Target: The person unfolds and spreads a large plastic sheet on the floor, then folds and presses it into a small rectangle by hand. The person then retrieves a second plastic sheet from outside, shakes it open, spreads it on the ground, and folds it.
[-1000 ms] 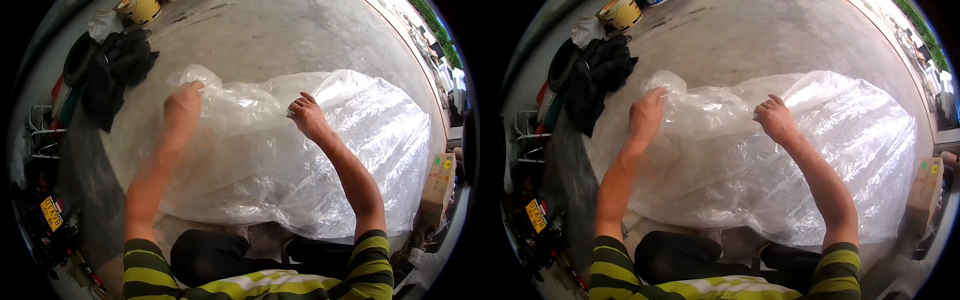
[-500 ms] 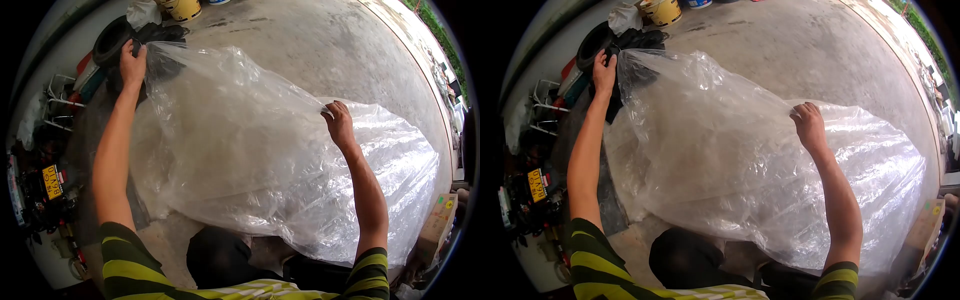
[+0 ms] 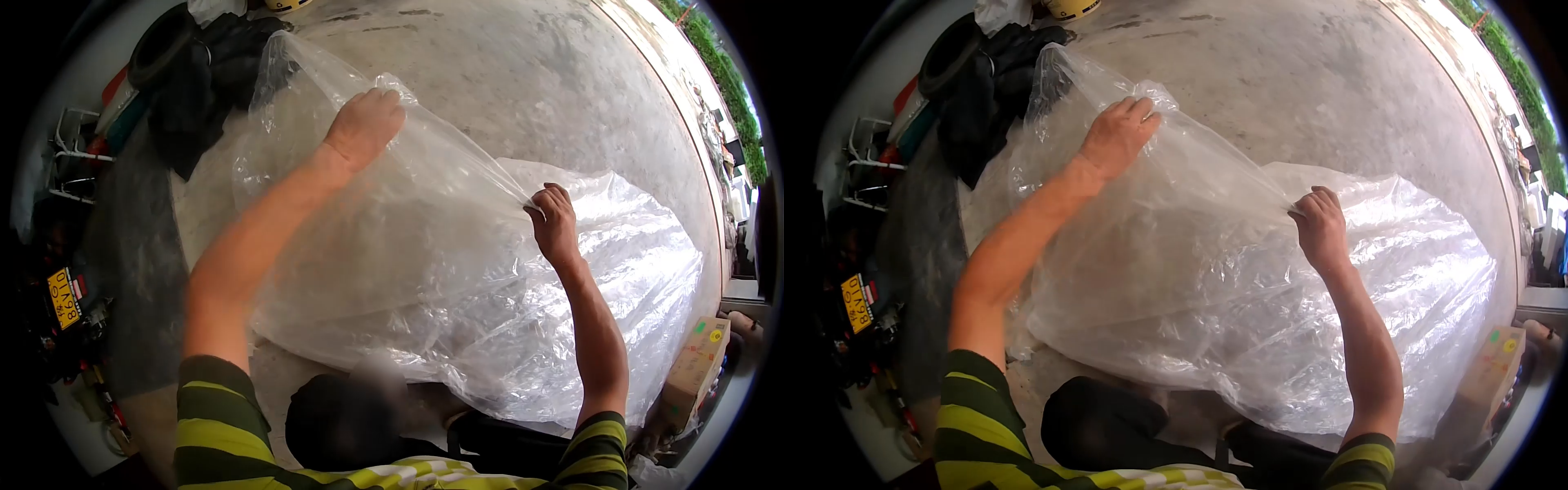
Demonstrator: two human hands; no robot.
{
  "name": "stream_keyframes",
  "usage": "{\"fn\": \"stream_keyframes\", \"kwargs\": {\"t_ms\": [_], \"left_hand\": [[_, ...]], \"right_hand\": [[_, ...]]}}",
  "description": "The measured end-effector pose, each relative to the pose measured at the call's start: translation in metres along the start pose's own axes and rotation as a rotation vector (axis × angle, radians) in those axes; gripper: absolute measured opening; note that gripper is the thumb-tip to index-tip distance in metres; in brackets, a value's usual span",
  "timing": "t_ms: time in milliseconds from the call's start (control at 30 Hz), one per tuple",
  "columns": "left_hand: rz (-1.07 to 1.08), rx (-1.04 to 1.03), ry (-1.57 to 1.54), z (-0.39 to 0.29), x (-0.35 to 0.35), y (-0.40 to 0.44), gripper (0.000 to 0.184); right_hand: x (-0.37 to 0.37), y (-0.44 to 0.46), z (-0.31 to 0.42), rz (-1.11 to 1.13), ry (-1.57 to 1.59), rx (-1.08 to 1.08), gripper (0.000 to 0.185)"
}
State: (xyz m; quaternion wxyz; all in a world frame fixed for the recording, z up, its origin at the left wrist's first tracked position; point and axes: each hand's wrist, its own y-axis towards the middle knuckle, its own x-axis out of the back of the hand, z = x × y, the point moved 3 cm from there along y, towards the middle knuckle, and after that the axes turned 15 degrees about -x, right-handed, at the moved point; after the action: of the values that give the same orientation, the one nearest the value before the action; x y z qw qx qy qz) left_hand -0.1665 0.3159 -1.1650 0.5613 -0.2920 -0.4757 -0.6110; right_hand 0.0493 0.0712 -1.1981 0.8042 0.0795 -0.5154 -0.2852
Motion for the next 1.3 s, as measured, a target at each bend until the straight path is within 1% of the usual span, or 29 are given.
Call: {"fn": "stream_keyframes", "kwargs": {"t_ms": [33,100,167,233,267,300,367,400,467,533,567,600,667,700,733,800,833,867,900,933,1000,1033,1067,1100,1133,1200,1233,1267,1300], "left_hand": [[-0.11,-0.094,-0.042,0.011,0.004,-0.008,0.027],[-0.191,-0.331,-0.259,0.038,0.01,-0.032,0.023],[-0.033,-0.399,-0.294,0.064,0.047,-0.044,0.023],[-0.053,-0.349,-0.254,0.133,0.063,-0.05,0.023],[-0.004,-0.224,0.002,0.198,0.069,-0.05,0.022],[-0.086,0.096,0.15,0.281,0.063,-0.073,0.029],[-0.291,1.053,0.479,0.347,0.068,-0.112,0.069],[-0.287,1.05,0.48,0.321,0.07,-0.113,0.069],[-0.049,0.186,0.487,0.222,0.078,-0.095,0.076],[-0.014,0.177,0.387,0.192,0.051,-0.106,0.083],[0.067,0.438,0.205,0.163,0.009,-0.146,0.085],[0.132,0.698,0.017,0.132,-0.032,-0.182,0.087],[0.424,0.905,-0.157,0.087,-0.057,-0.226,0.084],[0.44,0.911,-0.195,0.073,-0.068,-0.241,0.084],[0.456,0.911,-0.212,0.066,-0.072,-0.258,0.084],[0.47,0.675,-0.105,0.016,-0.093,-0.323,0.082],[0.471,0.675,-0.106,0.004,-0.087,-0.335,0.082],[0.565,0.859,-0.164,-0.017,-0.083,-0.359,0.08],[0.657,1.039,-0.214,-0.029,-0.081,-0.38,0.078],[0.659,1.039,-0.215,-0.027,-0.092,-0.391,0.078],[0.459,1.142,0.082,-0.054,-0.075,-0.461,0.075],[0.464,1.148,0.074,-0.05,-0.095,-0.453,0.075],[0.25,1.155,0.045,-0.054,-0.057,-0.479,0.073],[-0.019,1.122,-0.006,-0.059,-0.041,-0.492,0.071],[-0.018,1.125,-0.006,-0.067,-0.05,-0.49,0.071],[0.118,1.362,0.179,-0.089,-0.035,-0.532,0.073],[0.197,1.521,0.306,-0.121,-0.027,-0.529,0.074],[0.201,1.521,0.306,-0.136,-0.021,-0.52,0.074],[0.341,1.378,0.237,-0.145,-0.016,-0.509,0.072]], "right_hand": [[0.0,-0.002,0.001,0.004,-0.005,0.008,0.018],[-0.002,-0.005,-0.002,0.038,0.018,0.046,0.019],[0.0,-0.007,0.0,0.083,0.062,0.115,0.018],[0.001,0.006,-0.009,0.045,0.041,0.094,0.018],[0.0,0.011,-0.012,0.027,0.024,0.071,0.017],[0.0,0.029,-0.018,-0.149,-0.021,-0.1,0.014],[0.003,0.093,-0.023,-0.226,0.046,-0.406,0.011],[0.001,0.108,-0.025,-0.231,0.16,-0.437,0.013],[-0.004,0.126,-0.024,-0.18,0.093,-0.299,0.014],[-0.005,0.132,-0.019,-0.119,0.092,-0.307,0.014],[-0.006,0.134,-0.021,-0.194,0.057,-0.234,0.016],[-0.008,0.138,-0.022,-0.17,0.016,-0.282,0.027],[-0.009,0.155,-0.037,-0.525,-0.39,-0.109,0.039],[-0.005,0.153,-0.033,-0.512,-0.405,-0.1,0.039],[-0.001,0.153,-0.024,-0.401,-0.306,-0.102,0.04],[0.002,0.149,-0.002,-0.18,-0.157,-0.063,0.039],[0.004,0.148,0.008,-0.185,-0.189,-0.036,0.038],[-0.011,0.096,0.014,-0.008,-0.115,-0.003,0.038],[-0.024,0.064,0.011,0.166,-0.083,-0.11,0.037],[-0.039,0.019,0.004,0.316,-0.008,-0.183,0.035],[-0.055,-0.073,0.009,0.605,0.048,-0.306,0.032],[-0.059,-0.079,0.009,0.55,0.047,-0.28,0.03],[-0.052,-0.173,0.032,0.846,0.144,-0.043,0.029],[-0.052,-0.216,0.047,0.897,0.214,0.068,0.026],[-0.055,-0.234,0.037,1.13,0.146,-0.034,0.045],[-0.05,-0.313,0.085,1.169,0.049,0.137,0.063],[-0.052,-0.326,0.083,1.164,0.052,0.151,0.063],[-0.06,-0.339,0.081,1.138,-0.075,0.115,0.069],[-0.07,-0.349,0.078,1.107,-0.204,0.085,0.076]]}}
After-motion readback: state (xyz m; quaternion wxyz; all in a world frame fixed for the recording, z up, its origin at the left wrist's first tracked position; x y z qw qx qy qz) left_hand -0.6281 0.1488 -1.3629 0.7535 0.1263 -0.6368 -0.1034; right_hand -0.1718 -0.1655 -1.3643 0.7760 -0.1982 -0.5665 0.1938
